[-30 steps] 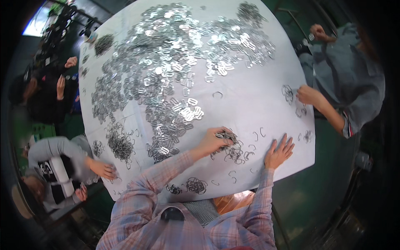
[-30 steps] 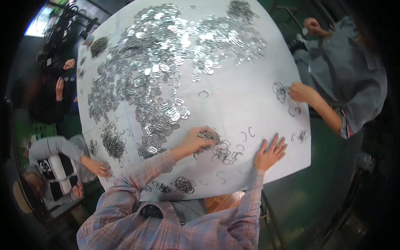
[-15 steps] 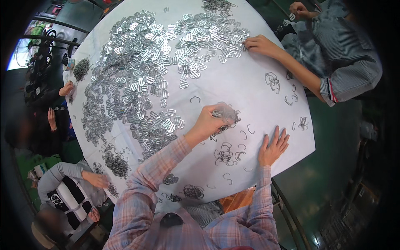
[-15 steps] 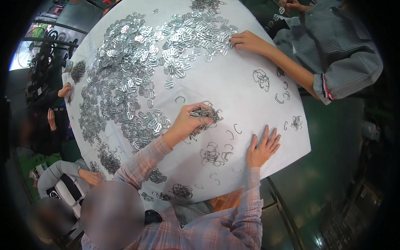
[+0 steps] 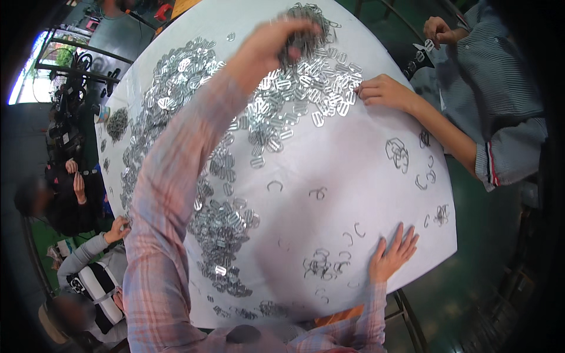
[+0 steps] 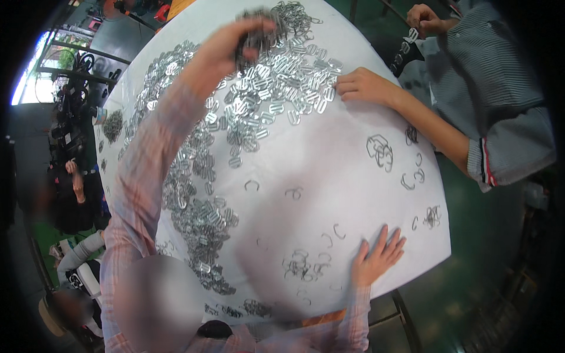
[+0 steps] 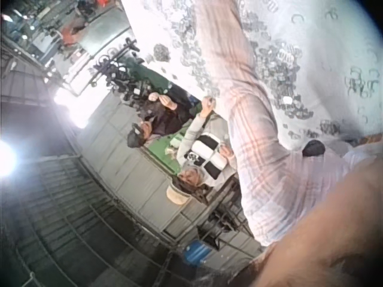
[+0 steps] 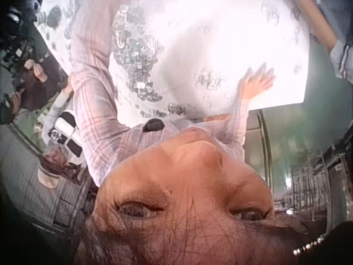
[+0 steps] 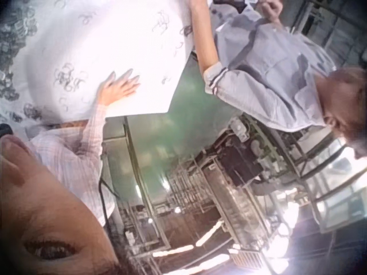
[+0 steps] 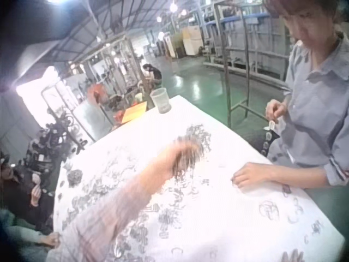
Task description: The person sits at a table and repeatedly picks up small metal clips and fasteners, linking them together by hand. They place the assembled chains onto a hanging rack and continue sorting and linking additional pieces from a large pile on the table.
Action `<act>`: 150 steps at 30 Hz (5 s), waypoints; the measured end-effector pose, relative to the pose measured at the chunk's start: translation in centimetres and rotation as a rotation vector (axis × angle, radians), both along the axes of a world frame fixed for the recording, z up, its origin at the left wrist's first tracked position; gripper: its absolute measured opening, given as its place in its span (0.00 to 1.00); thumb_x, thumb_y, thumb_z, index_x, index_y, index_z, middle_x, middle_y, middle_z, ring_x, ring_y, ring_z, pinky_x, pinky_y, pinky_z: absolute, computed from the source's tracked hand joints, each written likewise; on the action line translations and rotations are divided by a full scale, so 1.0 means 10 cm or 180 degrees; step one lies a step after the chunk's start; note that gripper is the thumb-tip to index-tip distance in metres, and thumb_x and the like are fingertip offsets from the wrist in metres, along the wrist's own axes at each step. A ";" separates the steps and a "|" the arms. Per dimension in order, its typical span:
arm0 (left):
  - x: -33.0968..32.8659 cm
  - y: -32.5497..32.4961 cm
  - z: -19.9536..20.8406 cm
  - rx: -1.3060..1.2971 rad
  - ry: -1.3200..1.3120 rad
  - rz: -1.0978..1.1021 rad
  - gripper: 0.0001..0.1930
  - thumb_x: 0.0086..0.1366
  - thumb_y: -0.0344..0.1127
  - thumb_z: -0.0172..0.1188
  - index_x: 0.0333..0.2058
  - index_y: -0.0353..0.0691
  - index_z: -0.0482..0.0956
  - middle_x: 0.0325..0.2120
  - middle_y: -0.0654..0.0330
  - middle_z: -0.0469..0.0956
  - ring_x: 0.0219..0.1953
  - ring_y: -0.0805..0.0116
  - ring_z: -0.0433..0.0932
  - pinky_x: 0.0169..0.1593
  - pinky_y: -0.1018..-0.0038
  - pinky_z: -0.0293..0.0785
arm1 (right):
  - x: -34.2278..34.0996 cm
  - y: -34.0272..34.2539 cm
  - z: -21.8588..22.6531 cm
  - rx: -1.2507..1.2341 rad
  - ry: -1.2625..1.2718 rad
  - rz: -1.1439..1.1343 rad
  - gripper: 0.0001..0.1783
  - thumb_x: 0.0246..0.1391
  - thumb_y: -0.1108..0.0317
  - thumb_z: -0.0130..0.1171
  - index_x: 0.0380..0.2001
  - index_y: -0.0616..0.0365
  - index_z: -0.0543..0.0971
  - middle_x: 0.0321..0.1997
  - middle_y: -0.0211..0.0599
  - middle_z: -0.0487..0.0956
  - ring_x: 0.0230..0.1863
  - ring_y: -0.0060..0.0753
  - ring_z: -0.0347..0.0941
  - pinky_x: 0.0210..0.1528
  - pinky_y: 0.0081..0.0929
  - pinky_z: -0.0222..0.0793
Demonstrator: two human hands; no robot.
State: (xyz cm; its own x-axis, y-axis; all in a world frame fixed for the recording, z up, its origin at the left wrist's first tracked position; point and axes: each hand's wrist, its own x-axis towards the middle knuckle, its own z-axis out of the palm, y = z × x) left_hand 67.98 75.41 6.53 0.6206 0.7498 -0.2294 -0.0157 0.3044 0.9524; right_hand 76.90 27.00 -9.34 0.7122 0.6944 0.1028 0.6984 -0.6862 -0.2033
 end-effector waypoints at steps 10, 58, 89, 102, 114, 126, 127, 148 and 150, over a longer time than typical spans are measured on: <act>0.57 2.70 -1.50 0.1140 0.0213 0.1135 0.06 0.58 0.27 0.62 0.35 0.40 0.81 0.23 0.58 0.79 0.23 0.69 0.77 0.24 0.72 0.71 | 0.04 0.06 0.06 -0.0339 0.0179 0.0059 0.31 0.62 0.55 0.44 0.66 0.55 0.63 0.72 0.50 0.55 0.74 0.59 0.42 0.72 0.59 0.35; 0.57 1.19 -0.95 0.3450 0.2385 0.1614 0.14 0.53 0.46 0.70 0.32 0.41 0.86 0.24 0.56 0.84 0.32 0.59 0.83 0.42 0.66 0.76 | 0.06 0.03 0.00 0.0285 0.0155 0.0116 0.27 0.57 0.60 0.54 0.61 0.54 0.70 0.70 0.49 0.60 0.72 0.62 0.46 0.69 0.58 0.40; -1.39 -3.53 -1.67 0.3589 0.1400 -0.1596 0.26 0.70 0.39 0.44 0.65 0.35 0.60 0.67 0.49 0.57 0.70 0.51 0.50 0.70 0.52 0.42 | -1.01 -0.37 0.11 0.0882 0.1789 0.2436 0.32 0.59 0.54 0.54 0.65 0.53 0.64 0.72 0.39 0.60 0.73 0.46 0.50 0.74 0.49 0.38; -1.37 -3.33 -1.79 0.4148 0.2271 -0.0892 0.30 0.70 0.48 0.45 0.67 0.43 0.56 0.70 0.47 0.48 0.72 0.50 0.45 0.70 0.48 0.39 | -1.57 -0.45 -0.12 0.1043 0.0953 0.0584 0.41 0.60 0.55 0.54 0.71 0.56 0.52 0.75 0.51 0.48 0.76 0.57 0.37 0.74 0.53 0.31; -2.31 -3.48 -1.55 0.3347 0.2618 -0.0008 0.29 0.72 0.44 0.46 0.68 0.43 0.55 0.69 0.43 0.48 0.70 0.40 0.46 0.70 0.51 0.43 | -1.64 -0.82 0.04 0.0329 0.0887 0.1486 0.56 0.43 0.32 0.62 0.70 0.48 0.55 0.75 0.50 0.47 0.75 0.59 0.37 0.72 0.59 0.34; -2.88 -4.81 -0.62 0.2221 0.2072 0.0249 0.26 0.67 0.32 0.49 0.65 0.41 0.62 0.68 0.49 0.54 0.67 0.47 0.58 0.65 0.62 0.59 | -1.59 0.42 -0.01 0.0577 0.0799 0.3184 0.49 0.46 0.34 0.59 0.68 0.43 0.59 0.73 0.36 0.55 0.75 0.51 0.42 0.74 0.50 0.39; -2.99 -4.90 -0.56 0.2107 0.2070 0.0333 0.26 0.68 0.32 0.48 0.65 0.40 0.62 0.68 0.48 0.53 0.67 0.48 0.57 0.66 0.62 0.57 | -1.58 0.34 0.00 0.0589 0.1063 0.3279 0.48 0.47 0.35 0.60 0.68 0.44 0.60 0.73 0.35 0.56 0.75 0.51 0.43 0.74 0.49 0.40; -4.05 -4.96 -0.16 0.2024 0.1925 0.1669 0.22 0.70 0.29 0.46 0.62 0.35 0.65 0.62 0.49 0.65 0.60 0.57 0.70 0.57 0.66 0.69 | -1.63 0.00 -0.01 0.0269 0.0922 0.2483 0.66 0.33 0.24 0.62 0.71 0.45 0.51 0.75 0.42 0.49 0.76 0.53 0.35 0.69 0.70 0.27; -3.99 -4.94 -0.17 0.2007 0.1835 0.1618 0.23 0.69 0.27 0.47 0.62 0.34 0.65 0.62 0.49 0.65 0.59 0.58 0.70 0.56 0.67 0.71 | -1.77 0.06 -0.08 0.0578 0.1056 0.2231 0.61 0.37 0.27 0.63 0.70 0.44 0.53 0.74 0.42 0.52 0.75 0.53 0.38 0.70 0.68 0.28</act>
